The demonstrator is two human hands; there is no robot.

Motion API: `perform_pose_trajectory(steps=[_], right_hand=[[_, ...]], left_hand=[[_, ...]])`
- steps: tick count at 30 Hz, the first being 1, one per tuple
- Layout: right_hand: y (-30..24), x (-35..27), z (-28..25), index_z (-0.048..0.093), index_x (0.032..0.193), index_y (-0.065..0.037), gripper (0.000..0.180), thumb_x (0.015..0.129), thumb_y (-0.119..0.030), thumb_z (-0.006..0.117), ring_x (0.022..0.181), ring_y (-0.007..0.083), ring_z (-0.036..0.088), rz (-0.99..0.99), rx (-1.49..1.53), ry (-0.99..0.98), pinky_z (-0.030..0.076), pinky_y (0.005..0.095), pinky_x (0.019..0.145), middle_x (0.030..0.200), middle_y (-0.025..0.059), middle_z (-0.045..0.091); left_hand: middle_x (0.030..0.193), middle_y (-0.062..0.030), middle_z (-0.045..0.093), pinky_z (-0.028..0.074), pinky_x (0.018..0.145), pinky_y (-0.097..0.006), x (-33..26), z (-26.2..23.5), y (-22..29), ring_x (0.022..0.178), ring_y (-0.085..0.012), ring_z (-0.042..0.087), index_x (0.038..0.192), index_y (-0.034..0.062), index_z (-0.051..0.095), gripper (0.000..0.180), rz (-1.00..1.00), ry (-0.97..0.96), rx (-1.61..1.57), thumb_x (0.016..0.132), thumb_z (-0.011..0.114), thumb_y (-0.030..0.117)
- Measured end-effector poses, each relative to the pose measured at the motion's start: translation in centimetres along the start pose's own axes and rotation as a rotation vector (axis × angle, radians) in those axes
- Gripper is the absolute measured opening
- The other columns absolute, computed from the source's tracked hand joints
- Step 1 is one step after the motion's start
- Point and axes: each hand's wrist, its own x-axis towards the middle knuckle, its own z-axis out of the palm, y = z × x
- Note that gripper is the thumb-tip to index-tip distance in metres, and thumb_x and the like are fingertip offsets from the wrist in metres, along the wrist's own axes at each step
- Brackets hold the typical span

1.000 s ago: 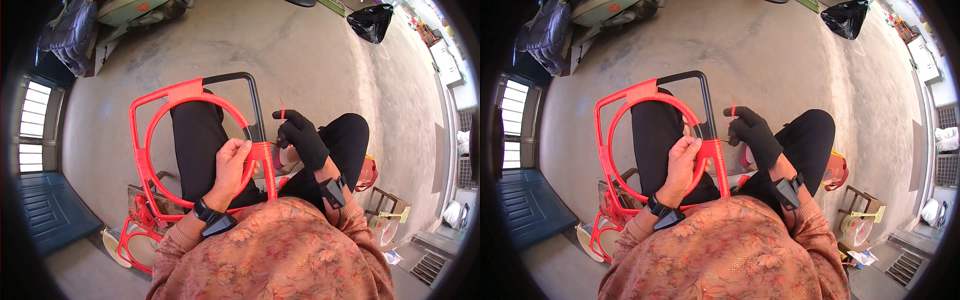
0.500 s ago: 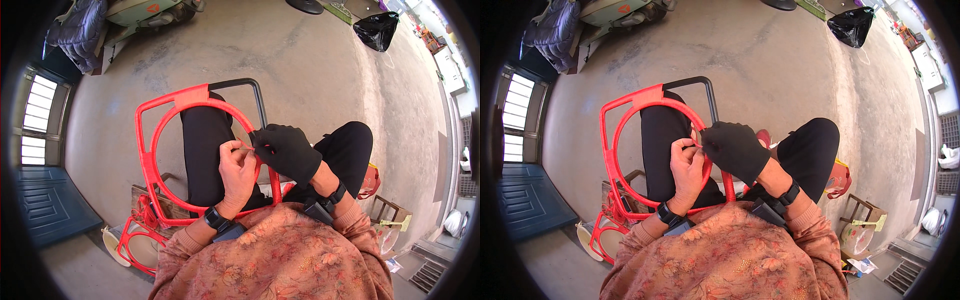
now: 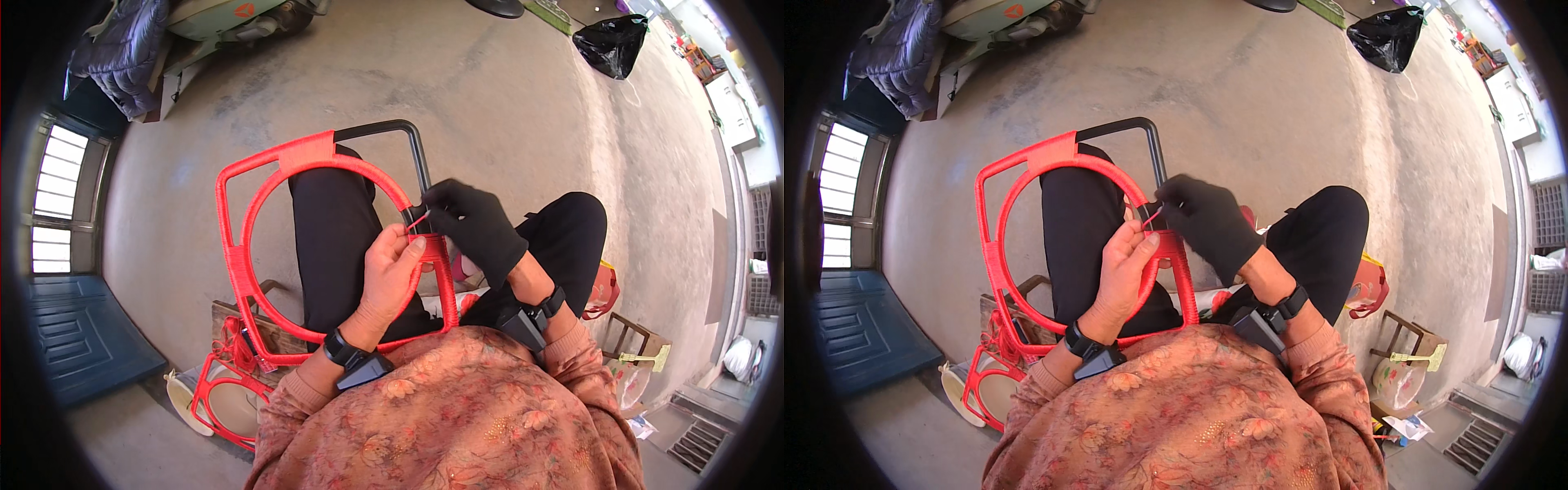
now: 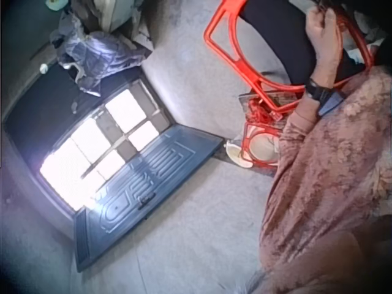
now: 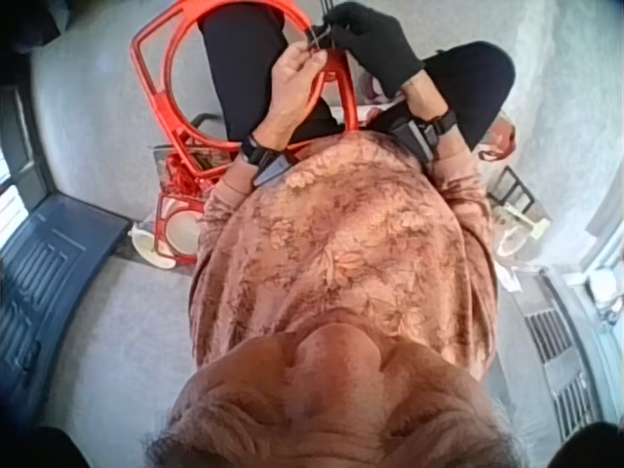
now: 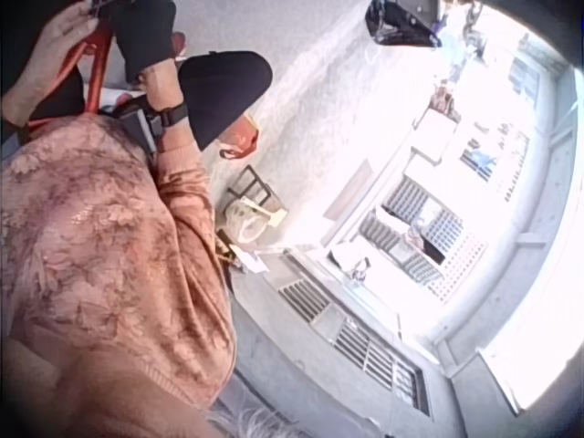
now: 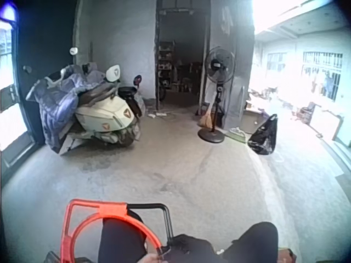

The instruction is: Wrapping a red plastic cord around a red chair frame to create a woven surface.

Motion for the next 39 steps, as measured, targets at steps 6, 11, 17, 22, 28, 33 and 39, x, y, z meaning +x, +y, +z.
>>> perform_pose_trajectory(steps=[6,11,17,22,28,33,39], right_hand=[[3.6,-1.1,-1.4,0.062,0.103,-0.003,0.021,0.082,-0.005,0.064,0.082,0.0127,0.065,0.005,0.033,0.103,0.051,0.0271,0.073,0.09,0.0058,0.067],[2.4,-1.6,-1.7,0.063,0.1,-0.001,0.018,0.087,-0.014,0.062,0.08,0.0129,0.063,0.268,0.309,-0.127,0.05,0.0268,0.073,0.088,0.0049,0.066],[3.5,-1.5,-1.0,0.062,0.095,0.0,0.02,0.088,-0.019,0.062,0.076,0.0111,0.059,0.405,0.526,-0.242,0.049,0.0271,0.073,0.082,0.0029,0.063],[3.7,-1.7,-0.6,0.062,0.094,0.0,0.018,0.088,-0.017,0.062,0.078,0.011,0.059,0.356,0.453,-0.182,0.048,0.0271,0.075,0.082,0.0029,0.063],[2.9,-1.9,-0.8,0.062,0.101,0.001,0.019,0.088,-0.013,0.061,0.086,0.0105,0.06,0.371,0.709,-0.052,0.047,0.0269,0.079,0.086,0.0033,0.064],[0.6,-2.8,-1.8,0.067,0.097,-0.004,0.015,0.084,-0.012,0.063,0.083,0.0176,0.065,-0.169,-0.074,0.215,0.05,0.0307,0.075,0.088,0.0063,0.067],[0.5,-2.7,-0.8,0.069,0.088,-0.01,0.011,0.081,-0.015,0.062,0.072,0.029,0.064,-0.112,-0.408,0.095,0.051,0.0385,0.066,0.082,0.0086,0.065]], left_hand=[[0.111,-0.0089,0.063,0.053,0.076,-0.029,0.4,-0.1,0.6,0.094,-0.0143,0.062,0.126,0.0019,0.05,0.031,-0.104,-0.143,-0.147,0.099,0.045,0.017],[0.112,-0.0113,0.063,0.053,0.076,-0.029,0.3,0.3,0.7,0.097,-0.0167,0.063,0.126,0.0023,0.051,0.032,-0.103,-0.121,-0.157,0.1,0.044,0.019],[0.108,-0.0114,0.065,0.053,0.073,-0.029,0.5,0.2,0.4,0.093,-0.0172,0.064,0.124,0.0015,0.052,0.032,-0.12,-0.113,-0.162,0.099,0.045,0.019],[0.106,-0.0109,0.065,0.053,0.071,-0.03,0.6,-0.1,0.0,0.092,-0.0166,0.064,0.12,0.0018,0.054,0.029,-0.073,-0.107,-0.087,0.099,0.045,0.02],[0.107,-0.0107,0.066,0.054,0.073,-0.031,0.8,-0.5,0.1,0.094,-0.0172,0.064,0.121,0.0028,0.054,0.029,-0.182,-0.149,-0.227,0.099,0.044,0.018],[0.107,-0.0112,0.066,0.055,0.074,-0.032,1.0,-0.8,-0.2,0.093,-0.0183,0.065,0.121,0.0031,0.054,0.028,-0.19,-0.134,-0.286,0.098,0.044,0.017],[0.104,-0.009,0.066,0.055,0.073,-0.032,0.8,-0.6,0.0,0.089,-0.0169,0.066,0.117,0.0019,0.055,0.025,-0.207,-0.113,-0.285,0.098,0.046,0.016]])
